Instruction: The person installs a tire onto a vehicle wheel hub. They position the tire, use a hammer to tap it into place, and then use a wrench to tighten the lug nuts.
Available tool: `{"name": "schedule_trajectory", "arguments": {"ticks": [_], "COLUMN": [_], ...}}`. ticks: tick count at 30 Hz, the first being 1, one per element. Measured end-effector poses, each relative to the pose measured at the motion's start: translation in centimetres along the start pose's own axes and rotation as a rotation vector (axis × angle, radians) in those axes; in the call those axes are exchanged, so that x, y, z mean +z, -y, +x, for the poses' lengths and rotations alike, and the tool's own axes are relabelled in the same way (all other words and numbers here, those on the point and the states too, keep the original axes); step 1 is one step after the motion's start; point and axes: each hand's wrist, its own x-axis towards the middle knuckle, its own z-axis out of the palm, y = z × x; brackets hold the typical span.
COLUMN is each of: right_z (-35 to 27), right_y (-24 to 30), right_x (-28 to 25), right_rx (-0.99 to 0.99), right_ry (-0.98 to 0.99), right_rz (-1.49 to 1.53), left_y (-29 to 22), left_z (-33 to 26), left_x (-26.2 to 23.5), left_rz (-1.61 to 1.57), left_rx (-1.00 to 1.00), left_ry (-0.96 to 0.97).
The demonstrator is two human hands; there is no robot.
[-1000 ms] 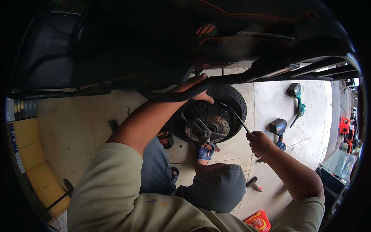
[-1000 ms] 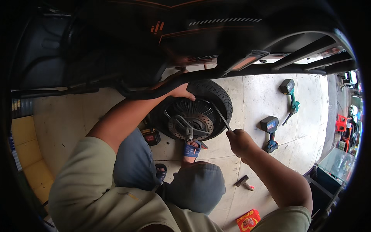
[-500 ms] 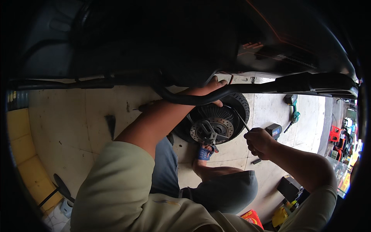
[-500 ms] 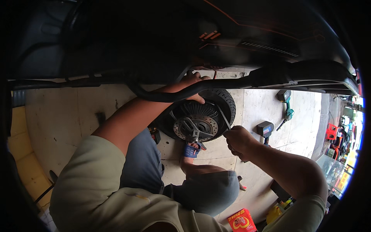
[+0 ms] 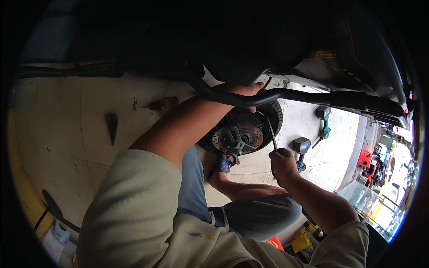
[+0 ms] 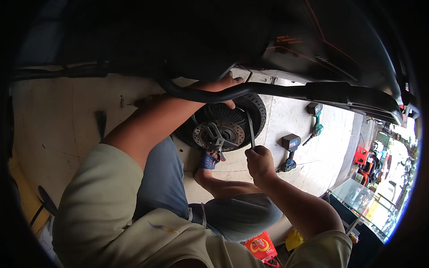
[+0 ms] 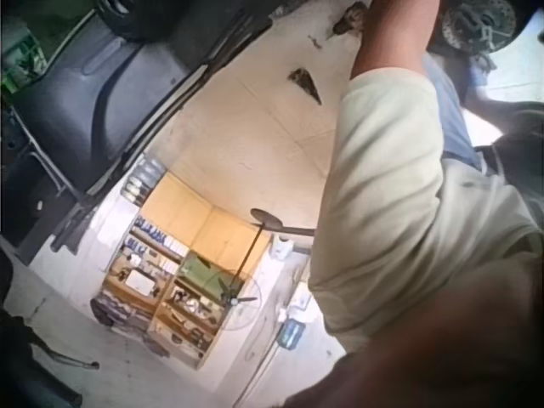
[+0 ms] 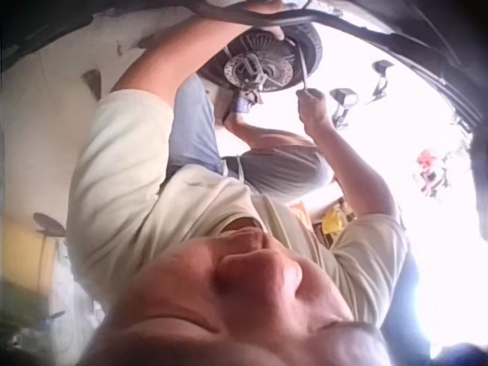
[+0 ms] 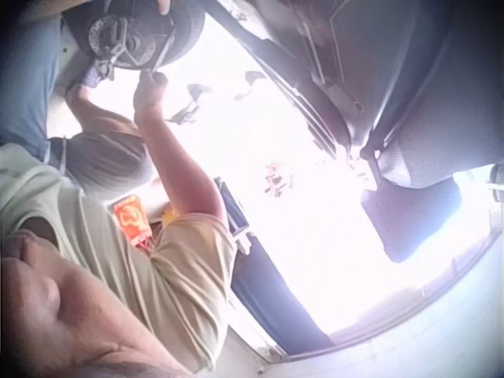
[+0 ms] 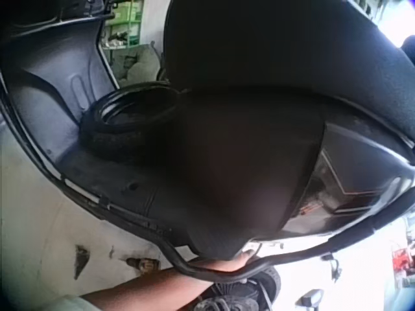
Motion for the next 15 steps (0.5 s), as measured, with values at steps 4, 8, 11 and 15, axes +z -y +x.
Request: {"name": "schedule_trajectory", "arguments": {"ticks": [4,8,11,15], "right_z": [0.6,0.3,0.8,0.8], "right_y": [-2.4,-3.1,-4.0,-5.9], "right_x": [0.5,1.2,1.0,1.3], "right_rx": [-0.086,-0.110,-0.173,-0.240], "right_ry": [-0.091,-0.107,-0.127,-0.100], "right_rz": [-0.058,-0.105,-0.222,-0.102], "left_y": [-0.1,-0.3,-0.4,-1.9], "left_z": [-1.0,-2.0,-2.4,-3.7], "left_x": [-0.3,-0.4,-0.3,-3.1], "left_rz": [-0.018,-0.050,-0.066,-0.203], "left_rx": [-0.003,-0.012,-0.011,-0.024], "left_ry": [-0.022,-0.014,-0.038,0.102]}}
